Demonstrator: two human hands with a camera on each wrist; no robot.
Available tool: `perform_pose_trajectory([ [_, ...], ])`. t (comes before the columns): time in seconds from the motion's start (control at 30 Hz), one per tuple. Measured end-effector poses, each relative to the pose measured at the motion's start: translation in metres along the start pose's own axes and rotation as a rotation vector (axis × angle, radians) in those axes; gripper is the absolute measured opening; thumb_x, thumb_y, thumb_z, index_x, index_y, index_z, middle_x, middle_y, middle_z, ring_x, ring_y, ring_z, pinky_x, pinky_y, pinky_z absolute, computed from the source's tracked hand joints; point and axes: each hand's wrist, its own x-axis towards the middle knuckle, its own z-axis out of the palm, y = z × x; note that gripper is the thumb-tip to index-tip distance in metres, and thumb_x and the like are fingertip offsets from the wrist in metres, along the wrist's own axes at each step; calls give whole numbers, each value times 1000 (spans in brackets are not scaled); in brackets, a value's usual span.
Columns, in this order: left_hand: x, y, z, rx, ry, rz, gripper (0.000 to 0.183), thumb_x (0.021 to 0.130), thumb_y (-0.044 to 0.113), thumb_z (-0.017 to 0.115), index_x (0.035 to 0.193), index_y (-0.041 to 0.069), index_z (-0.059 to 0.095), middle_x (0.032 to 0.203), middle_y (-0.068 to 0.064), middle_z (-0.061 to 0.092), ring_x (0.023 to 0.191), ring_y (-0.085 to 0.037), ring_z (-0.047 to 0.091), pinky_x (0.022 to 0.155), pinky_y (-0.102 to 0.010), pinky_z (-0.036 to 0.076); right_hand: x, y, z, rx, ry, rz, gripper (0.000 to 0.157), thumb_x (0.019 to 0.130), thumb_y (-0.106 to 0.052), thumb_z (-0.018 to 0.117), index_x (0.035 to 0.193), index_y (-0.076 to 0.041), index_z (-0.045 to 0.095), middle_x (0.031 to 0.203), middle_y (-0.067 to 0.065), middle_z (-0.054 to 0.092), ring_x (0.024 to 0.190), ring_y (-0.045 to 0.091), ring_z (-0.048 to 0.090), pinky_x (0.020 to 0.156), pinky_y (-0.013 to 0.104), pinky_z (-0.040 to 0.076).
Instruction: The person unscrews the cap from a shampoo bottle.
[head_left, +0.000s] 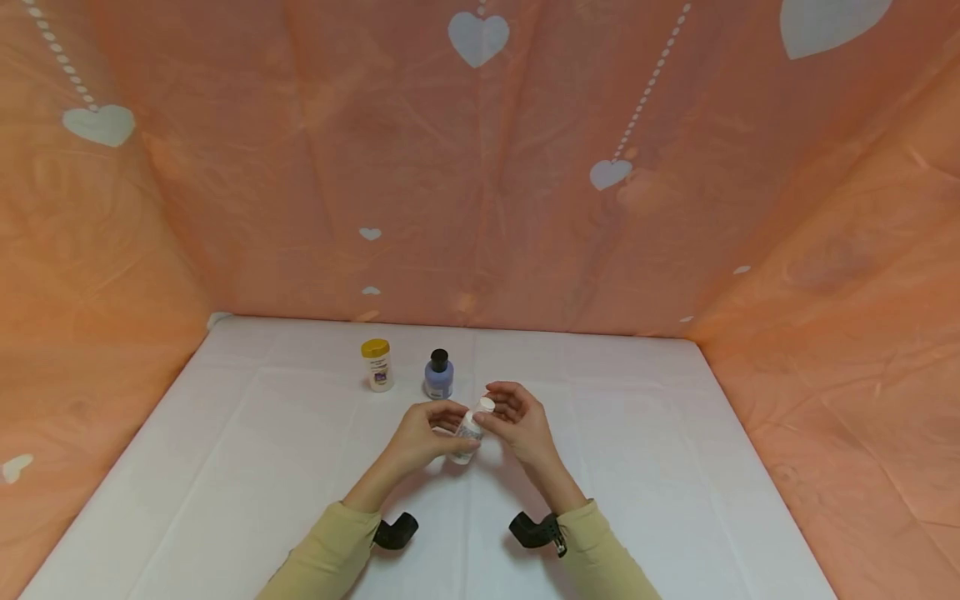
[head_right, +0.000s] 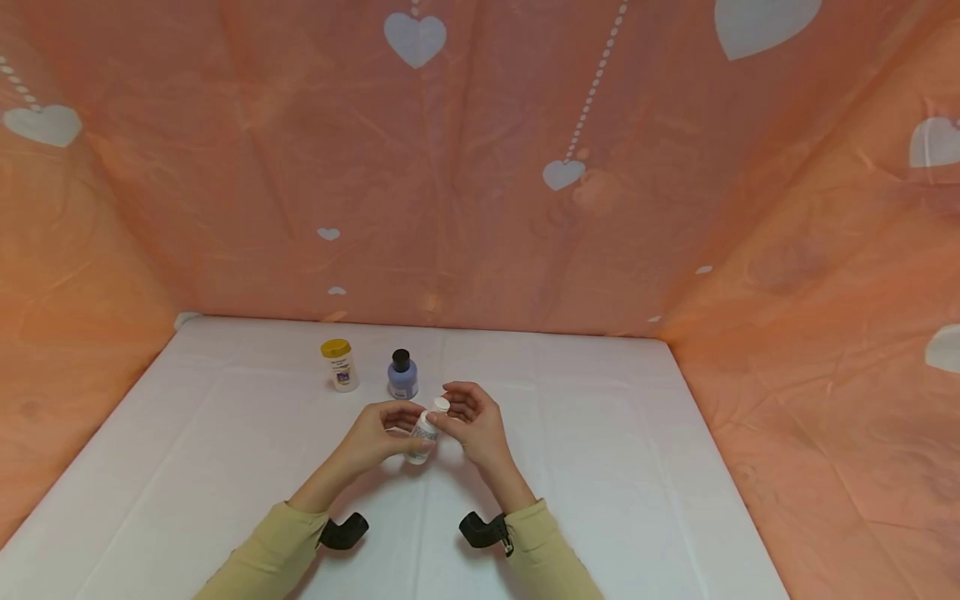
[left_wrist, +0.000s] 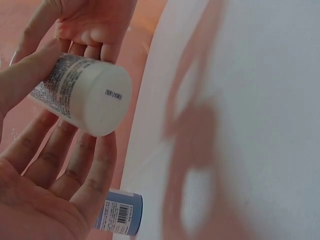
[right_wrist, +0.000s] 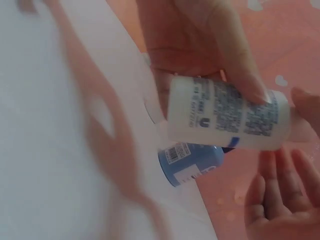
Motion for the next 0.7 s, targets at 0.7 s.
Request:
perform_pose_trajectory([
  [0.7, 10, -37, 3, -34, 31, -3, 39, 74, 2, 82, 109, -5, 66, 98, -16, 69, 88, -28, 66, 74, -30, 56, -4, 7, -8, 42, -82, 30, 38, 85, 3, 69, 120, 12, 58, 111, 23, 64, 99, 19, 63, 84, 28, 53],
])
